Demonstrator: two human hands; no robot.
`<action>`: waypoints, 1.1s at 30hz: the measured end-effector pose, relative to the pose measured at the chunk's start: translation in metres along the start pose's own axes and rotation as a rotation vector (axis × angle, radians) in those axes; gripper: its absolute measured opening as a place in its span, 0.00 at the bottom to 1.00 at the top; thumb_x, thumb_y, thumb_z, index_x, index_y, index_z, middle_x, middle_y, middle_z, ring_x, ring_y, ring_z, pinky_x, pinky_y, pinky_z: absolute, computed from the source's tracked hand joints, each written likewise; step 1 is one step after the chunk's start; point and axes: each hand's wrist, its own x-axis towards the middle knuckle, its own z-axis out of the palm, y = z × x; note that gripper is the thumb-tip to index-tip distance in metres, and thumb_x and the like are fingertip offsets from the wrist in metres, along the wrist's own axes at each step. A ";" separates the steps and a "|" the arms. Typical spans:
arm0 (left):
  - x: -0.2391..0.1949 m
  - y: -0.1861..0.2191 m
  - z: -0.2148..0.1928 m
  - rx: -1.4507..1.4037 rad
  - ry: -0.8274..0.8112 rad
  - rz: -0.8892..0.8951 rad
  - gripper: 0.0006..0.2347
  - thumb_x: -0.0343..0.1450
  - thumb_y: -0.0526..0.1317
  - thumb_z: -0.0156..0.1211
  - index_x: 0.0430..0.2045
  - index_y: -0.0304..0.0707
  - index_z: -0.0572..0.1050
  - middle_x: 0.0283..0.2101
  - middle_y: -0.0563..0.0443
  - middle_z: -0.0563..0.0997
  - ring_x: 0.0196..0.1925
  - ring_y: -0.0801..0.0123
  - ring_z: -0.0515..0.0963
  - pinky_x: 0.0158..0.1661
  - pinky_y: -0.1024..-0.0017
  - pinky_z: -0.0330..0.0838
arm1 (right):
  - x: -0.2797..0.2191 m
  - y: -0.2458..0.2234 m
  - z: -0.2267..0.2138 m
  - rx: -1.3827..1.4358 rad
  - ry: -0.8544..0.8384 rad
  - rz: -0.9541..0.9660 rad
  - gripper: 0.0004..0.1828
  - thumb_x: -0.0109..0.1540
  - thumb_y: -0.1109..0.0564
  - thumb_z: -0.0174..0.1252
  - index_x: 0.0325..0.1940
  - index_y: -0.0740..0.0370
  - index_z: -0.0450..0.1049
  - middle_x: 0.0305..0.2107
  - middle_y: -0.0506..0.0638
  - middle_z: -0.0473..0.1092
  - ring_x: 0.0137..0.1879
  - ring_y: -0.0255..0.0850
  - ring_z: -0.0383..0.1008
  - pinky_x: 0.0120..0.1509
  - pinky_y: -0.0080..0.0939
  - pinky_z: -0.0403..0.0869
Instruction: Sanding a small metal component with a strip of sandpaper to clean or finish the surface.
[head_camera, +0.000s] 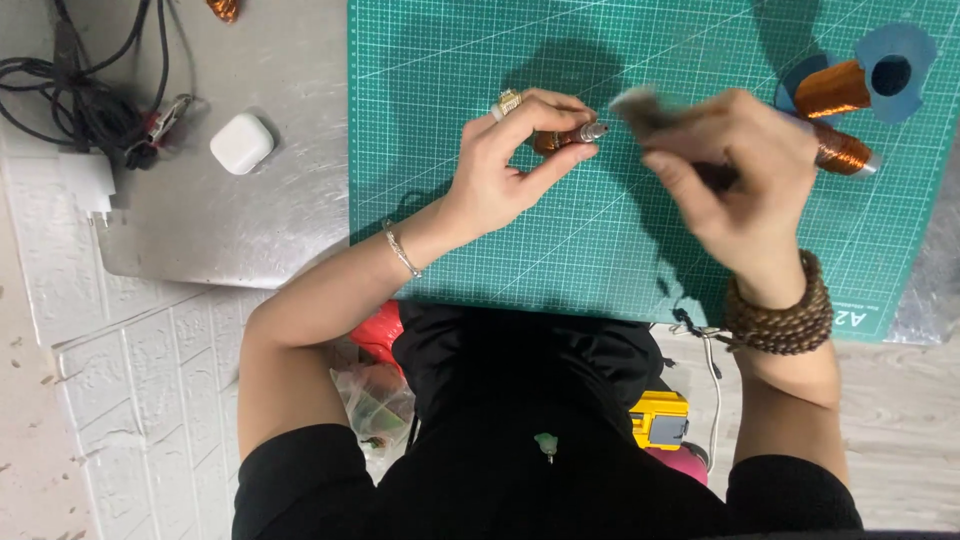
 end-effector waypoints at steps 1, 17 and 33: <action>-0.001 -0.002 0.000 0.001 0.002 -0.002 0.07 0.67 0.33 0.63 0.34 0.32 0.71 0.40 0.43 0.78 0.46 0.60 0.78 0.46 0.71 0.77 | -0.002 0.001 0.003 0.002 -0.002 0.000 0.07 0.65 0.67 0.57 0.33 0.75 0.70 0.34 0.66 0.71 0.37 0.48 0.71 0.40 0.41 0.68; -0.008 -0.004 -0.002 -0.123 -0.037 -0.007 0.12 0.66 0.35 0.65 0.38 0.33 0.68 0.44 0.41 0.75 0.50 0.55 0.76 0.50 0.63 0.75 | 0.010 -0.004 0.021 -0.783 -0.053 -0.509 0.05 0.63 0.70 0.52 0.38 0.65 0.72 0.33 0.52 0.69 0.37 0.44 0.69 0.37 0.40 0.67; -0.002 -0.009 0.006 -0.191 0.097 0.079 0.13 0.61 0.35 0.71 0.31 0.30 0.72 0.36 0.41 0.79 0.39 0.56 0.79 0.36 0.69 0.73 | 0.019 0.004 0.028 -0.728 0.215 -0.624 0.14 0.63 0.69 0.47 0.26 0.66 0.75 0.23 0.52 0.66 0.29 0.43 0.66 0.33 0.37 0.67</action>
